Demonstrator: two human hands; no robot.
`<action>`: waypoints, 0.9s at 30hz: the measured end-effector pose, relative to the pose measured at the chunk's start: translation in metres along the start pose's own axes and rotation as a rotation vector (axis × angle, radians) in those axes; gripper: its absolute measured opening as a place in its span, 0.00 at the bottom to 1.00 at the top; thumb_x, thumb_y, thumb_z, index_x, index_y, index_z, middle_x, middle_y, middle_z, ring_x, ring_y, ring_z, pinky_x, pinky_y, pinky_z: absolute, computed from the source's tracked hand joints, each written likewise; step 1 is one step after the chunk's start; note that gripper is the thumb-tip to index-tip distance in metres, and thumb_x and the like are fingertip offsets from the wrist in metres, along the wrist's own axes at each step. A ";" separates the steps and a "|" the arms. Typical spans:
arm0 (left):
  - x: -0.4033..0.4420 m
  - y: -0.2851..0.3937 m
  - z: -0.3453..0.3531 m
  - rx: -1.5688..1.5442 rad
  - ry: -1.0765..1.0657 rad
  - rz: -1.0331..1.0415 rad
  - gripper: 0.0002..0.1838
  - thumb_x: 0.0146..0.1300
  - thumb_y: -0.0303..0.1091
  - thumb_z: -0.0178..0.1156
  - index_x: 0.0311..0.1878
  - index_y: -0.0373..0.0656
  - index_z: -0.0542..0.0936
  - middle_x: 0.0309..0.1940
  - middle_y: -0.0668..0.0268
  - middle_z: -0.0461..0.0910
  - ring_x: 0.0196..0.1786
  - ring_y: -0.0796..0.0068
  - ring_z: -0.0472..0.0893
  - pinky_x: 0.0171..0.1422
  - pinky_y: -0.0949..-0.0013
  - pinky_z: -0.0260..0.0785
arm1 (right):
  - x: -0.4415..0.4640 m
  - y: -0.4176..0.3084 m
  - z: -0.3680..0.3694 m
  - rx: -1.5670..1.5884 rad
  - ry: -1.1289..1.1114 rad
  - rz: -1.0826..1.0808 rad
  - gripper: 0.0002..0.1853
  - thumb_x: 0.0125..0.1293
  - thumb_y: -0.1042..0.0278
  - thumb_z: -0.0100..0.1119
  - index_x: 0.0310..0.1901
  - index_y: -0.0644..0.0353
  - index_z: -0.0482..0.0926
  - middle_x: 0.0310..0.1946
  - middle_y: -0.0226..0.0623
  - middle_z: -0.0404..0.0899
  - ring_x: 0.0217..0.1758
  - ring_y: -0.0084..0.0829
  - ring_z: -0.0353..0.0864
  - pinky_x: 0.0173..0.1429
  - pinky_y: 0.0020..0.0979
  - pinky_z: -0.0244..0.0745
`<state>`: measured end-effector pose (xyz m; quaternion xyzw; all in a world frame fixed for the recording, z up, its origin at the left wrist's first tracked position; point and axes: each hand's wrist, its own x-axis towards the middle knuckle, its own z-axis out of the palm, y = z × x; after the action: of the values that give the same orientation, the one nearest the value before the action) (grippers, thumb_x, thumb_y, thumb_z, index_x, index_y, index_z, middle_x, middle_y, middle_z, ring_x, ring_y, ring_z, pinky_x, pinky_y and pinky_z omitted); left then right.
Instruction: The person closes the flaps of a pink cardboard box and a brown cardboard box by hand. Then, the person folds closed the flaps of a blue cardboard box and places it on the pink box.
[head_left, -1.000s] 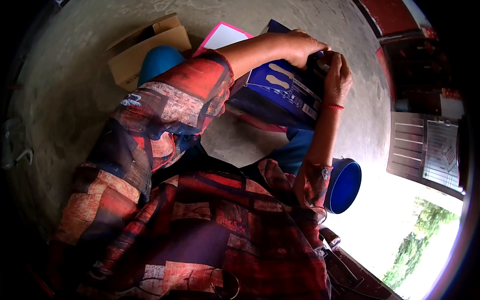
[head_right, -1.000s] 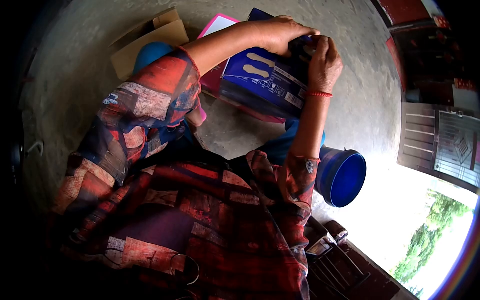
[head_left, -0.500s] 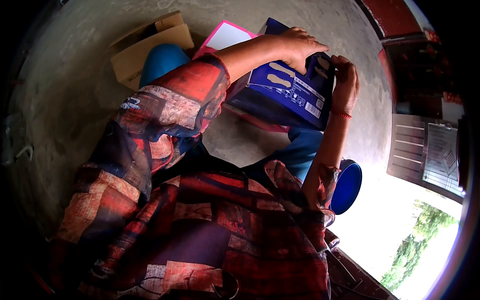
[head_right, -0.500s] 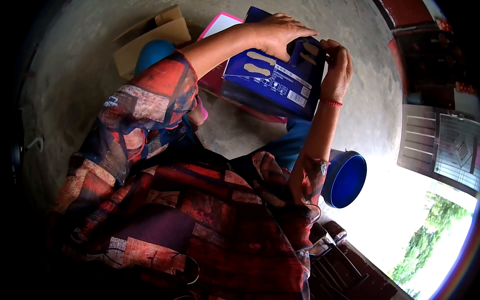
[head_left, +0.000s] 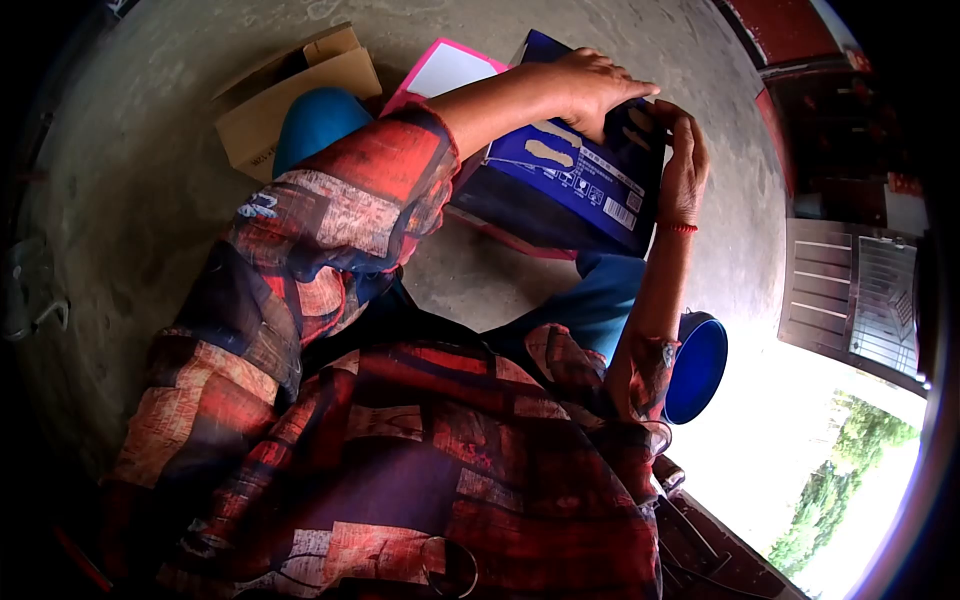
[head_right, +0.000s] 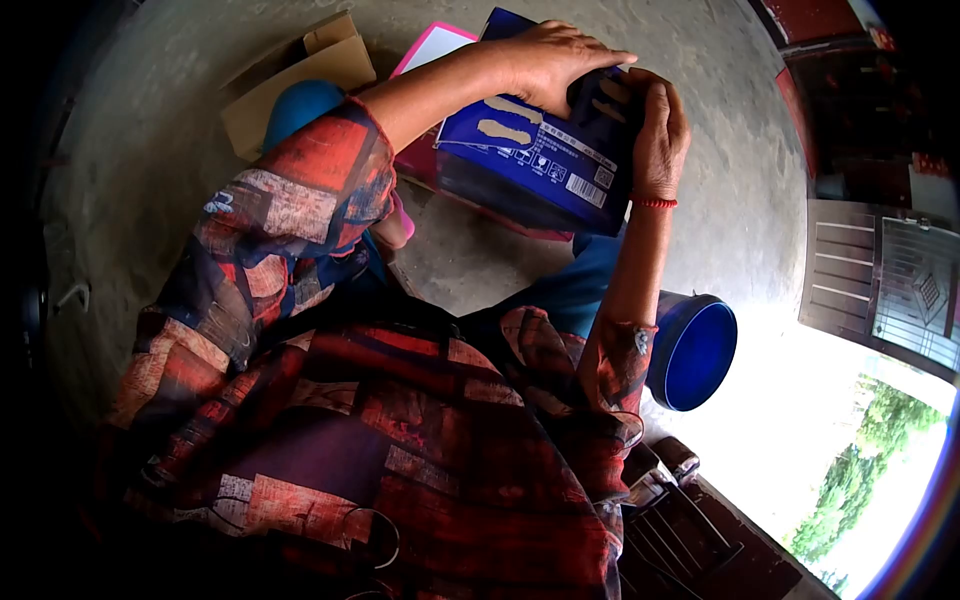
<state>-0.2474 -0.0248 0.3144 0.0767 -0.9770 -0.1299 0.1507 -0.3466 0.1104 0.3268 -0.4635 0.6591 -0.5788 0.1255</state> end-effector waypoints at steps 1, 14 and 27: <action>0.000 0.000 0.000 0.012 0.012 0.000 0.51 0.32 0.39 0.70 0.66 0.54 0.58 0.57 0.63 0.69 0.60 0.65 0.67 0.66 0.62 0.54 | 0.000 -0.001 0.000 0.000 0.000 -0.001 0.17 0.69 0.65 0.38 0.41 0.67 0.76 0.38 0.37 0.78 0.44 0.25 0.74 0.53 0.27 0.67; -0.004 0.002 0.000 0.029 0.060 0.010 0.42 0.34 0.39 0.68 0.61 0.53 0.66 0.56 0.65 0.69 0.60 0.64 0.67 0.67 0.62 0.52 | 0.000 0.001 -0.001 0.012 0.006 -0.022 0.18 0.69 0.64 0.35 0.41 0.65 0.76 0.38 0.36 0.78 0.44 0.26 0.74 0.51 0.28 0.66; -0.003 0.001 0.004 0.057 0.074 0.005 0.42 0.35 0.42 0.69 0.60 0.53 0.66 0.56 0.66 0.69 0.60 0.64 0.66 0.67 0.62 0.52 | 0.001 0.008 -0.004 -0.010 0.000 -0.030 0.19 0.69 0.61 0.36 0.44 0.67 0.75 0.40 0.39 0.78 0.45 0.28 0.75 0.53 0.29 0.67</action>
<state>-0.2458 -0.0229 0.3105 0.0830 -0.9743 -0.0988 0.1848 -0.3542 0.1115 0.3212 -0.4737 0.6552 -0.5773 0.1144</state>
